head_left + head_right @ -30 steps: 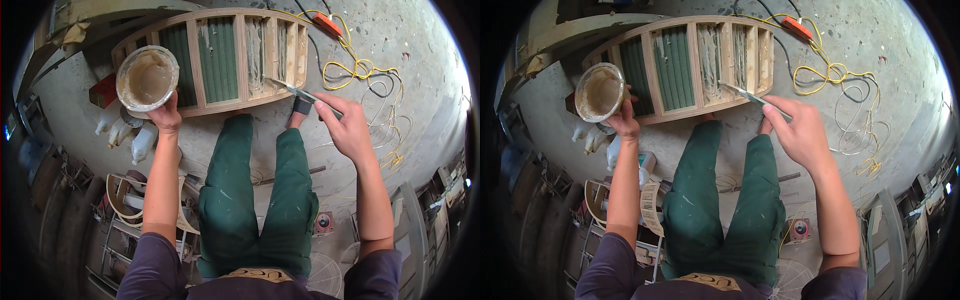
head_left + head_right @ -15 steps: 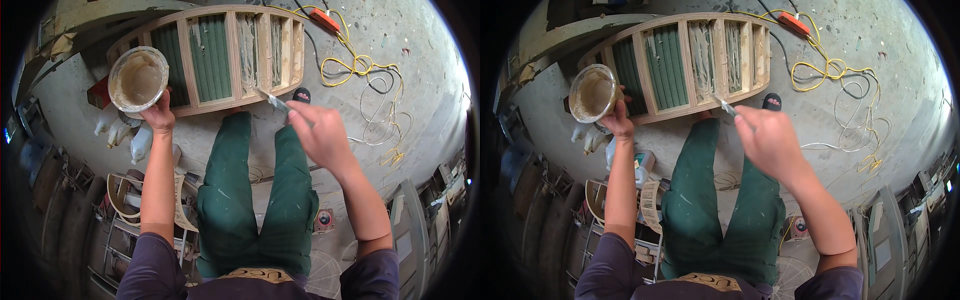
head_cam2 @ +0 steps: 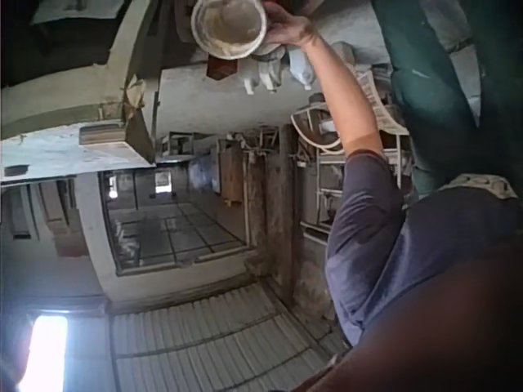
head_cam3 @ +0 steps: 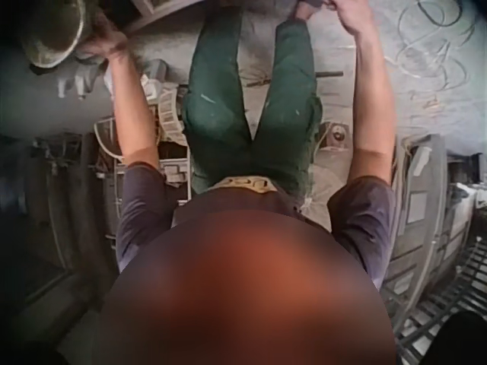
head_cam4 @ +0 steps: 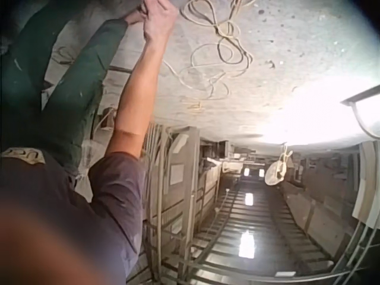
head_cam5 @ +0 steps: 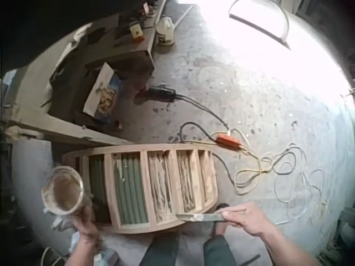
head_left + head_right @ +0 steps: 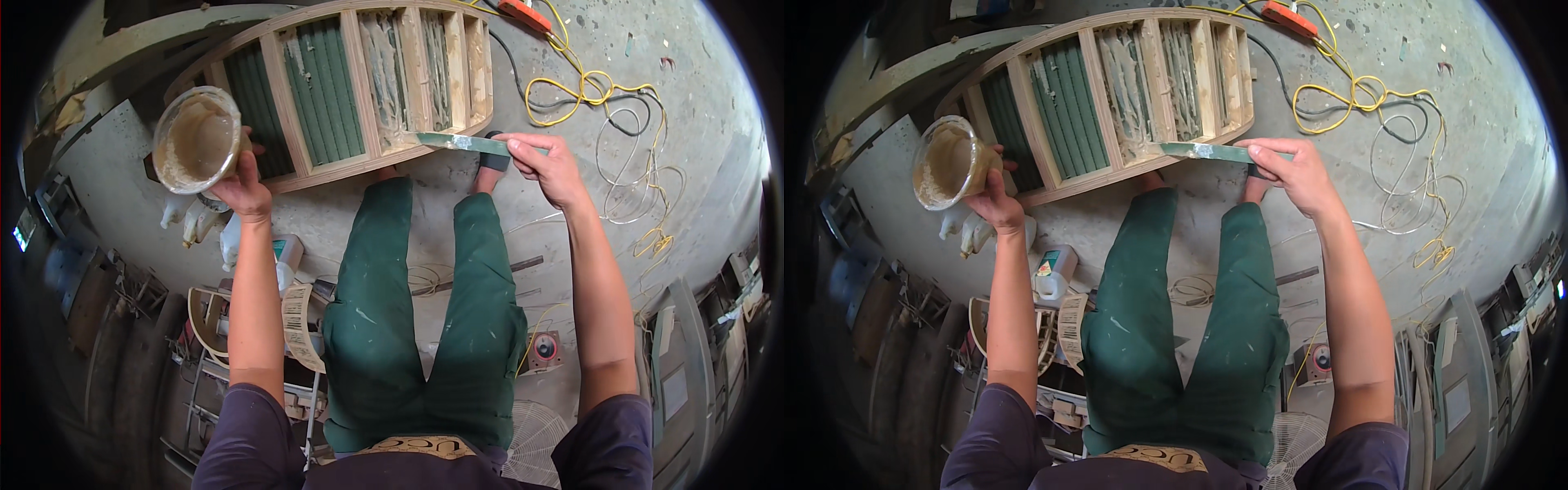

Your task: Applying adhesive or wood filler to the internal sections of a curved wooden frame using a scraper tool.

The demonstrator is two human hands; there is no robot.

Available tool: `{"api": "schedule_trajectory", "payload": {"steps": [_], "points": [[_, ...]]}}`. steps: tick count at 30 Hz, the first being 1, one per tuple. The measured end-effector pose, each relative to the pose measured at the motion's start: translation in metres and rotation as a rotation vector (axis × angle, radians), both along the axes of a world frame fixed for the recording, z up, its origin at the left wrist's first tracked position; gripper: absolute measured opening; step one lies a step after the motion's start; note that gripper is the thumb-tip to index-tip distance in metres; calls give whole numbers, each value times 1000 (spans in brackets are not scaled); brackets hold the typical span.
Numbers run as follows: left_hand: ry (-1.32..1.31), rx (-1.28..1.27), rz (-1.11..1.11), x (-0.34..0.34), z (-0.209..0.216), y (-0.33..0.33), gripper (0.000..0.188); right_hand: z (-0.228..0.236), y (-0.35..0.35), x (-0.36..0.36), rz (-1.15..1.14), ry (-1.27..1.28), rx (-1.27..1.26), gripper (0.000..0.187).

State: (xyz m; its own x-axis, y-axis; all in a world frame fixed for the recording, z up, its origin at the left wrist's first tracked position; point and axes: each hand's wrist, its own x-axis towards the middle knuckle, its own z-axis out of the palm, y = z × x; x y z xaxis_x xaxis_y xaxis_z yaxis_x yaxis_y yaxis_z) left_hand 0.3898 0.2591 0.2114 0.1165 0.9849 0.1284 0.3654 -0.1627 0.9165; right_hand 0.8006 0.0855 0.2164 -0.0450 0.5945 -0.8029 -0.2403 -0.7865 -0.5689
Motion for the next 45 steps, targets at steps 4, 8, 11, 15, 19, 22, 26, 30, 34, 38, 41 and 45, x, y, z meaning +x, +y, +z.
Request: {"api": "schedule_trajectory", "payload": {"steps": [4,8,11,15,19,22,26,30,34,38,41,45], "points": [[28,19,11,2,3,3,50,-11,-4,-1,-35,-14,4,32],[65,-14,-16,-1,4,5,55,4,15,2,3,-33,77,30],[50,8,0,5,4,3,55,19,24,1,97,-173,197,28],[69,18,-31,5,8,4,56,50,50,-2,190,-229,222,27],[60,15,-25,7,7,3,55,56,81,-10,262,-604,539,25],[48,19,-29,8,4,4,53,42,103,-23,324,-917,789,25],[61,20,-33,7,4,4,51,38,119,-50,397,-1011,845,27],[53,24,-7,4,5,5,51,42,101,-71,494,-988,905,27],[77,26,-43,2,5,5,52,59,70,-76,606,-948,923,28],[59,29,-44,4,4,5,52,71,42,-76,692,-923,965,31],[38,41,-23,5,2,4,50,83,31,-71,796,-802,920,33],[55,47,-53,3,3,6,49,88,30,-65,813,-710,901,31]]}}
